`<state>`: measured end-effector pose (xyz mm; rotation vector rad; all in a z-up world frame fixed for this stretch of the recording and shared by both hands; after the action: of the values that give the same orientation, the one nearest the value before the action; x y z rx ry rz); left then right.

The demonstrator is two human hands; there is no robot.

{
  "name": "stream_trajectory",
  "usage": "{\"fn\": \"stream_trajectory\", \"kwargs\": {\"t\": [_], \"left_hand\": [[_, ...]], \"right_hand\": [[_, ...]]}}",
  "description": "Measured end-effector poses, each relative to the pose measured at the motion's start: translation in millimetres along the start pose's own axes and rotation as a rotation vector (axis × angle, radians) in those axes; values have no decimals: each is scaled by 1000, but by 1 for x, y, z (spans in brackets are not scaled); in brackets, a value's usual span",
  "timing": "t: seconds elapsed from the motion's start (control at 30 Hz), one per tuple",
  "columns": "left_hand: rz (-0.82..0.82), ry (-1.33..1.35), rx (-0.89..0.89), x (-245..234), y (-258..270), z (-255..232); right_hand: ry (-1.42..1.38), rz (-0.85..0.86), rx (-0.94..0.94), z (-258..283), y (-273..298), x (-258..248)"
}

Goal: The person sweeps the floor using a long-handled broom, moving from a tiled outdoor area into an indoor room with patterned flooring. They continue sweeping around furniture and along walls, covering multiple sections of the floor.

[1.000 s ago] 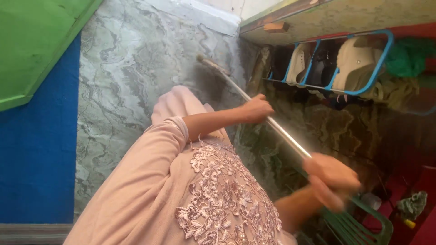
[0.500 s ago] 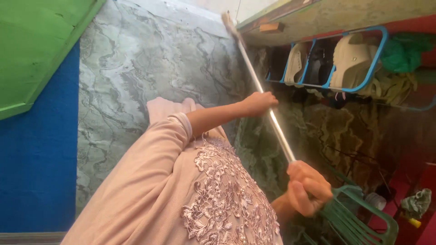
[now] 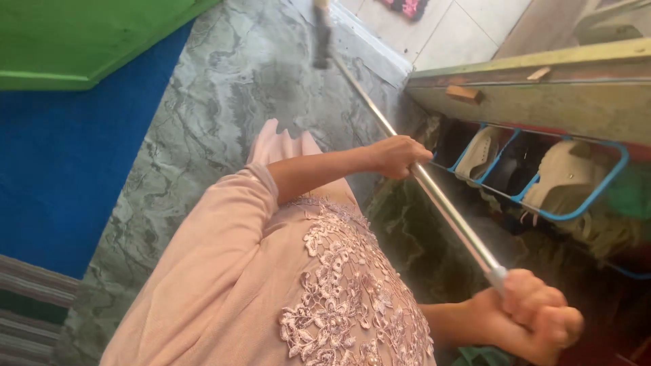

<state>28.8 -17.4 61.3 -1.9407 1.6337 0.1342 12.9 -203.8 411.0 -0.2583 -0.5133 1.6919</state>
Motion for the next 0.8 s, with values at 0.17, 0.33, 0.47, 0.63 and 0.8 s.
{"fn": "stream_trajectory", "kwargs": {"t": [0.17,0.33,0.47,0.63,0.8], "left_hand": [[26,-268,-376,-63,95,66],[111,-296,-792,-96,260,176],[-30,-245,-632,-95,213,181],[-192,2,-425,-72,47,178],[19,-47,-282,-104,-103,160]], "right_hand": [[-442,420,591,-105,2,86],[-315,619,643,-208,109,174],[-236,647,614,-194,67,194],[-195,807,379,-141,-23,222],[-133,973,150,-116,-98,259]]}}
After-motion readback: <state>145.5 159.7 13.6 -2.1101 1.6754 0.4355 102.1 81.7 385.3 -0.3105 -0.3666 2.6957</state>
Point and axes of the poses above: each hand's wrist, its own y-axis away from the middle knuckle, its own x-axis out of the palm, z = x × y, the point moved 9 cm from there along -y, towards the middle knuckle, and after that the axes turned 5 degrees about x, right-handed, at the moved point
